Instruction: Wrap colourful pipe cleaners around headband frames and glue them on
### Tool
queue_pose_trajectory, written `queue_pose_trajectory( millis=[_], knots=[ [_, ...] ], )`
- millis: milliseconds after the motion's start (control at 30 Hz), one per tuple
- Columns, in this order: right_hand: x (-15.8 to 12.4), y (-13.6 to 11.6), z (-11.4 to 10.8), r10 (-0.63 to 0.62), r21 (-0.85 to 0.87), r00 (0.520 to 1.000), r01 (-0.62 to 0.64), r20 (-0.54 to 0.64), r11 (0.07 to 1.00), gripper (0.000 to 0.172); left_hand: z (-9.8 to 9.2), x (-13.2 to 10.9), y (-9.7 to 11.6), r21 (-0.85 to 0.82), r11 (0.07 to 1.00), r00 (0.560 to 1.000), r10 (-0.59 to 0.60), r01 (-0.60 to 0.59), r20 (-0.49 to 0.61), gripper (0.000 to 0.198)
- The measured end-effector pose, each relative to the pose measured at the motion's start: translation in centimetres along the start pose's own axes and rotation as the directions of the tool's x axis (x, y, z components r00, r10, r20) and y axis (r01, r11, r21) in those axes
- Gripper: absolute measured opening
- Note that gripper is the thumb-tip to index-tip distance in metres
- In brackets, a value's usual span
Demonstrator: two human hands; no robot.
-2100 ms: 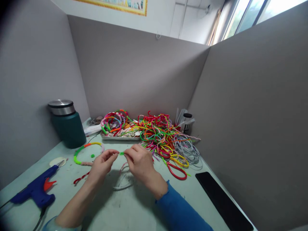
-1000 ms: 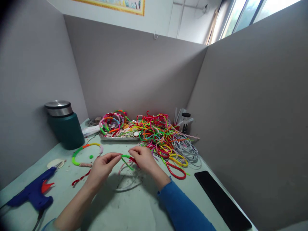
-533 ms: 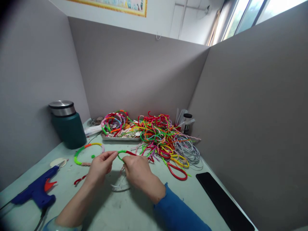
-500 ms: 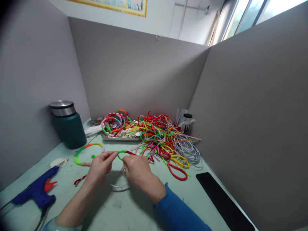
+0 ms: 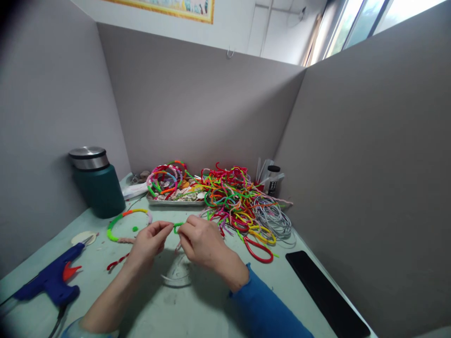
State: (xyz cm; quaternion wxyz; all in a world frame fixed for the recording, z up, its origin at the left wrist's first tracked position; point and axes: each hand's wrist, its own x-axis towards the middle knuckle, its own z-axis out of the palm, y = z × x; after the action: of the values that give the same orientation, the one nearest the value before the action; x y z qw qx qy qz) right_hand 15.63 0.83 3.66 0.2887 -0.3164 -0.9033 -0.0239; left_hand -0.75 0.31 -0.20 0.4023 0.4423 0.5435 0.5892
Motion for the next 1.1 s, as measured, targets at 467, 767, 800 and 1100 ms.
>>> queue_pose_trajectory(
  millis=[467,767,800,1100],
  knots=[
    [0.4,1.7,-0.3,0.265,0.386,0.959,-0.207,-0.104,0.899,0.016,0.3,-1.6,1.6,0.135,0.984,0.919,0.057,-0.119,0.389,0.023],
    [0.0,4.0,2.1,0.356,0.658,0.877,-0.477,0.321,0.582,0.019,0.2,-1.6,1.0,0.112,0.979,0.915,0.114,-0.169,0.388,0.025],
    [-0.1,4.1,2.2,0.344,0.677,0.862,-0.506,0.372,0.535,0.02,0.2,-1.6,1.0,0.104,0.98,0.918,0.119,-0.17,0.379,0.026],
    [0.0,3.9,2.4,0.392,0.668,0.837,-0.543,0.381,0.509,0.024,0.2,-1.2,0.6,0.106,0.984,0.949,0.107,-0.145,0.297,0.025]
  ],
)
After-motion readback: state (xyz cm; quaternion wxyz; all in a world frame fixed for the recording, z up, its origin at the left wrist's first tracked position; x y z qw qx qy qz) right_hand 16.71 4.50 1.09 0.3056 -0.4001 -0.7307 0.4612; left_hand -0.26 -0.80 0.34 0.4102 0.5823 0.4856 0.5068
